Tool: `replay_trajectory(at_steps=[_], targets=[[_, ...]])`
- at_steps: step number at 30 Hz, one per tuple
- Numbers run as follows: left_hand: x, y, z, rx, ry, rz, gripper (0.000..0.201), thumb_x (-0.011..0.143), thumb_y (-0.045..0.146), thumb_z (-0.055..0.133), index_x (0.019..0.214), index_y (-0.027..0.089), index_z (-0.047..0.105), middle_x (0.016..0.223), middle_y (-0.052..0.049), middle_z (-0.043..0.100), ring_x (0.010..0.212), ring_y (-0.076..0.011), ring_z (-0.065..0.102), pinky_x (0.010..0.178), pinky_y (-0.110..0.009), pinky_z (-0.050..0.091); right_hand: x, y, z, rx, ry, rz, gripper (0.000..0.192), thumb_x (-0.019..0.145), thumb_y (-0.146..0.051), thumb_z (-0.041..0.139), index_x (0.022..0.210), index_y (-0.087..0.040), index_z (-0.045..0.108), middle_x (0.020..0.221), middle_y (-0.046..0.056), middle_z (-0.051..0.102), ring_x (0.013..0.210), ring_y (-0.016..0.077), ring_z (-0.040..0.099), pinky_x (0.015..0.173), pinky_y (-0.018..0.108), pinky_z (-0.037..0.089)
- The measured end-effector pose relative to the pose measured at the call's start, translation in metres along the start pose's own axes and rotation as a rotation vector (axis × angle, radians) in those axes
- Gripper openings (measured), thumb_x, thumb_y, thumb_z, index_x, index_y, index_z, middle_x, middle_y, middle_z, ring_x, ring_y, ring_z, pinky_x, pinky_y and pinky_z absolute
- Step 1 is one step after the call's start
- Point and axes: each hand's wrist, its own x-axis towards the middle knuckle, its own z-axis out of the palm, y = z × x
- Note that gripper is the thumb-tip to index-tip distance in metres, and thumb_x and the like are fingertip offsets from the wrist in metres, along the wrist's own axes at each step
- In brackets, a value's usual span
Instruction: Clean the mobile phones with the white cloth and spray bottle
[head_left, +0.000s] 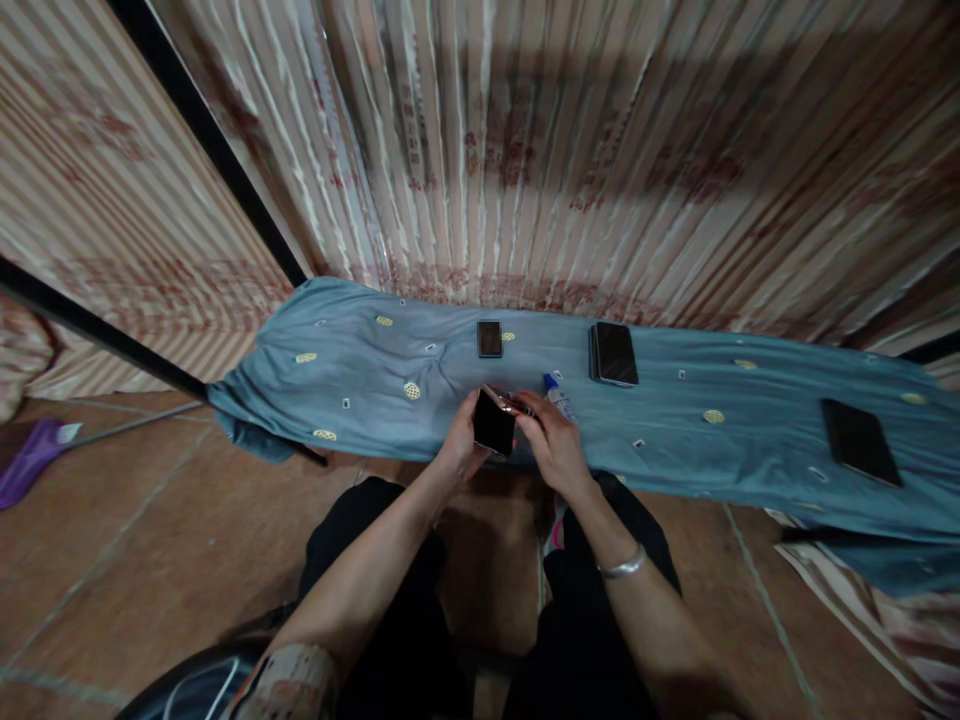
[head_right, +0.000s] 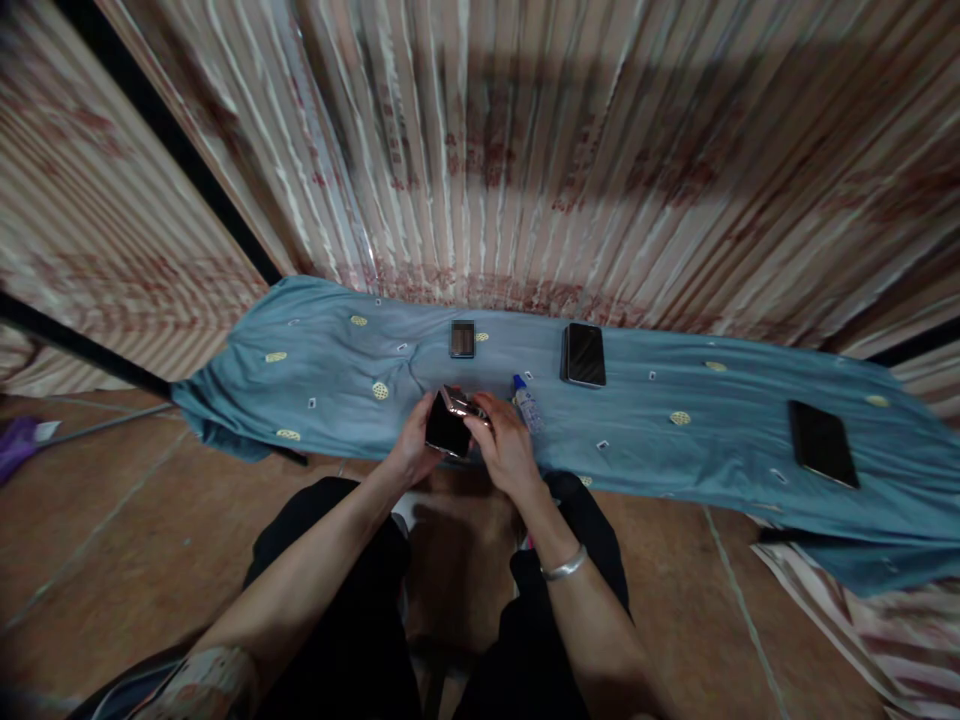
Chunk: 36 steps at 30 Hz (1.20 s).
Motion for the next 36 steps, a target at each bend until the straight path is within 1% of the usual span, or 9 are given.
replay_trajectory(at_steps=[7,10,13,16,19,24,28,31,36], targets=[[-0.012,-0.013,0.002,0.205,0.018,-0.113,0.041,0.102,0.034,0.037,0.128,0.011,0.058,0.089,-0.012,0.076,0.072,-0.0226,0.074,0.062,-0.034,0.061,0.01,0.012,-0.026,0.226,0.19,0.168,0.054,0.092,-0.063,0.045,0.094,-0.019,0.075,0.089,0.006,0.075,0.089,0.0252,0.067,0.082,0.036,0.051],[-0.017,-0.019,0.004,0.269,-0.033,-0.118,0.041,0.101,0.033,0.037,0.13,0.012,0.056,0.088,-0.011,0.077,0.067,-0.0219,0.074,0.054,-0.03,0.059,0.012,0.017,-0.034,0.287,0.23,0.238,0.056,0.087,-0.068,0.048,0.072,-0.019,0.069,0.066,0.0,0.062,0.07,0.0194,0.057,0.068,0.031,0.045],[-0.022,-0.026,0.004,0.273,-0.113,-0.125,0.042,0.101,0.033,0.036,0.129,0.011,0.057,0.089,-0.013,0.077,0.069,-0.0236,0.075,0.054,-0.032,0.059,0.014,0.021,-0.039,0.352,0.254,0.263,0.056,0.082,-0.072,0.052,0.059,-0.021,0.055,0.057,-0.004,0.049,0.062,0.015,0.046,0.06,0.028,0.038],[-0.028,-0.031,0.007,0.246,-0.18,-0.128,0.04,0.101,0.034,0.038,0.121,0.008,0.061,0.088,-0.016,0.077,0.069,-0.0253,0.075,0.054,-0.034,0.06,0.018,0.023,-0.043,0.411,0.256,0.296,0.057,0.079,-0.074,0.055,0.056,-0.022,0.049,0.055,-0.005,0.045,0.06,0.0133,0.041,0.057,0.027,0.034],[-0.038,-0.032,0.013,0.24,-0.229,-0.136,0.038,0.1,0.035,0.042,0.116,0.009,0.064,0.089,-0.016,0.077,0.071,-0.0261,0.075,0.055,-0.035,0.061,0.022,0.024,-0.044,0.498,0.237,0.364,0.058,0.074,-0.076,0.059,0.055,-0.022,0.05,0.053,-0.006,0.047,0.058,0.013,0.042,0.056,0.026,0.036],[-0.051,-0.029,0.015,0.213,-0.298,-0.131,0.042,0.097,0.038,0.05,0.125,0.01,0.062,0.094,-0.018,0.077,0.078,-0.0296,0.076,0.057,-0.037,0.062,0.029,0.025,-0.033,0.573,0.223,0.402,0.057,0.068,-0.076,0.065,0.056,-0.021,0.06,0.053,-0.004,0.057,0.057,0.0154,0.052,0.055,0.028,0.044],[-0.045,-0.02,0.006,0.181,-0.273,-0.131,0.044,0.097,0.039,0.049,0.129,0.01,0.06,0.092,-0.017,0.077,0.077,-0.0284,0.076,0.059,-0.037,0.061,0.039,0.031,-0.026,0.677,0.341,0.459,0.053,0.071,-0.072,0.063,0.065,-0.02,0.067,0.052,-0.003,0.061,0.058,0.0178,0.061,0.058,0.029,0.05],[-0.035,-0.008,-0.003,0.175,-0.217,-0.107,0.044,0.099,0.039,0.042,0.123,0.007,0.062,0.092,-0.019,0.077,0.077,-0.0285,0.076,0.06,-0.038,0.061,0.048,0.034,-0.029,0.809,0.477,0.494,0.04,0.07,-0.058,0.07,0.081,-0.019,0.071,0.065,0.0,0.072,0.069,0.0196,0.07,0.066,0.031,0.056],[-0.019,0.015,-0.019,0.173,-0.155,-0.047,0.044,0.097,0.04,0.047,0.123,0.008,0.062,0.093,-0.018,0.077,0.079,-0.0277,0.075,0.062,-0.037,0.061,0.05,0.029,-0.032,0.968,0.408,0.461,0.022,0.066,-0.036,0.074,0.081,-0.02,0.07,0.086,0.005,0.079,0.084,0.0234,0.074,0.077,0.038,0.061]])
